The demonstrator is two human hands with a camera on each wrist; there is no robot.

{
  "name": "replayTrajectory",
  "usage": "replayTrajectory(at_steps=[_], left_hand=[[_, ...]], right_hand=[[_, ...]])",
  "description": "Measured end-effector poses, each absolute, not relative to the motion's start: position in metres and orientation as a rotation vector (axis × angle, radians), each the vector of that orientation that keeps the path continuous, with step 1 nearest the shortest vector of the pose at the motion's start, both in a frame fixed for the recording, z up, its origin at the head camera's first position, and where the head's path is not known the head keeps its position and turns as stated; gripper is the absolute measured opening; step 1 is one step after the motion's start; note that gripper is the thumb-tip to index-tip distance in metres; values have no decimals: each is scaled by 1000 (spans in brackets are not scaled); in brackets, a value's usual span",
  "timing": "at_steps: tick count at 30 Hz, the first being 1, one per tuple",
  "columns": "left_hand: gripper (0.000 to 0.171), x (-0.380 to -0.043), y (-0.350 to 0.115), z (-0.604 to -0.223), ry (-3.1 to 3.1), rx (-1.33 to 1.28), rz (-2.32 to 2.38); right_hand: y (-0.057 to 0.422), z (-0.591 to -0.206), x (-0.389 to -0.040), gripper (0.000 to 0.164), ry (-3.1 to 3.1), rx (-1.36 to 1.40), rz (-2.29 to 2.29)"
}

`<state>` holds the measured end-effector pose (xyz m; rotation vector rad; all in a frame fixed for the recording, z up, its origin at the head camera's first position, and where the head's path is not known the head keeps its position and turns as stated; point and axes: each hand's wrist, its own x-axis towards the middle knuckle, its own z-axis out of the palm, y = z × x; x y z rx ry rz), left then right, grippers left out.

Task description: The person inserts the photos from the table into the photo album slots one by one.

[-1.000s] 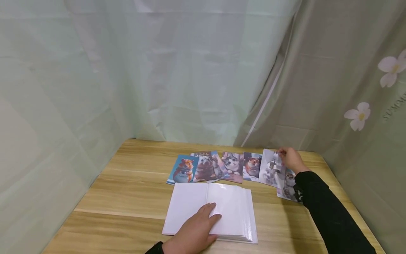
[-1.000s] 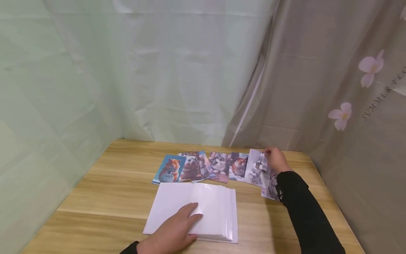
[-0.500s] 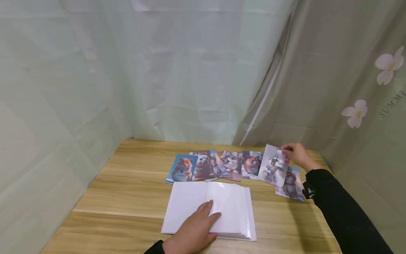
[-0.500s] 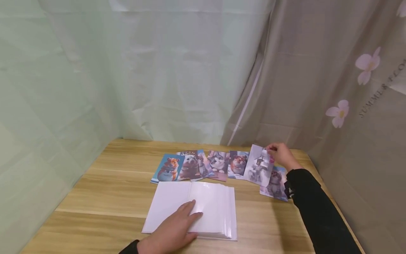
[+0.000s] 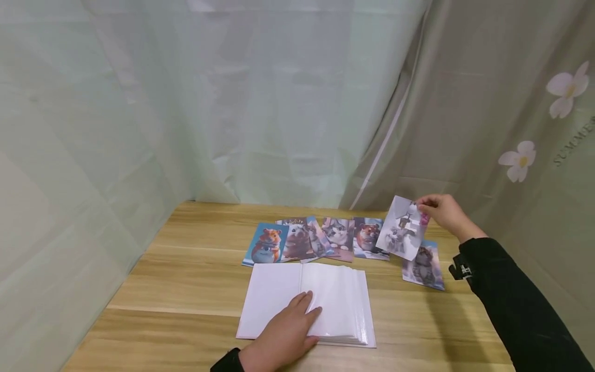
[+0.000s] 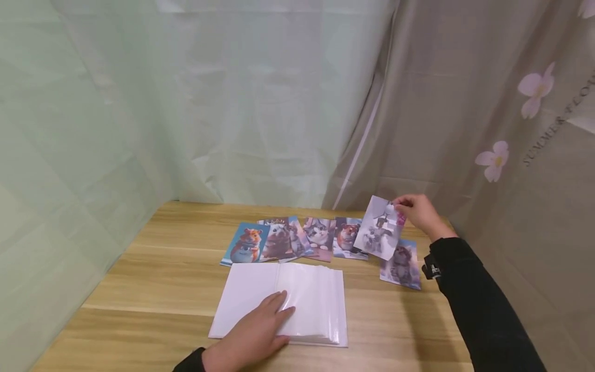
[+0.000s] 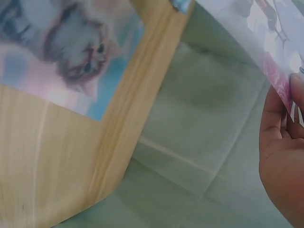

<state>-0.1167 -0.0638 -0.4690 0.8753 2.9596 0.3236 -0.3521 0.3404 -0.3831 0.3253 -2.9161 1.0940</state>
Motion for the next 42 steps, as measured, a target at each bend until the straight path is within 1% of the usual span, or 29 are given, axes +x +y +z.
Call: replayTrajectory(at_steps=[7,12,17,23,28,37,42], left_hand=[[55,-117,-64,-470,2971,886,271],[56,-116,-63,-470,2980,874,264],[60,-115,-62,-470,2978,858,247],[62,-116,-61,-470,2972,848,238],[62,-116,-60,-470,2972,844,257],[61,-115,-57,-473,2975,856,261],[61,-115,-56,-473,2977,845,256]], right_hand=[[321,-374,-354,36,-2812,280,1338],[287,-374,-359,35,-2589,267,1695],[248,-382,-360,36,-2434,132,1935],[203,-401,-357,34,-2446,-121,2027],[177,-420,-358,30,-2444,-177,2045],[160,-450,-353,29,-2480,-294,2106],[156,-458,-352,28,-2453,-323,2155]])
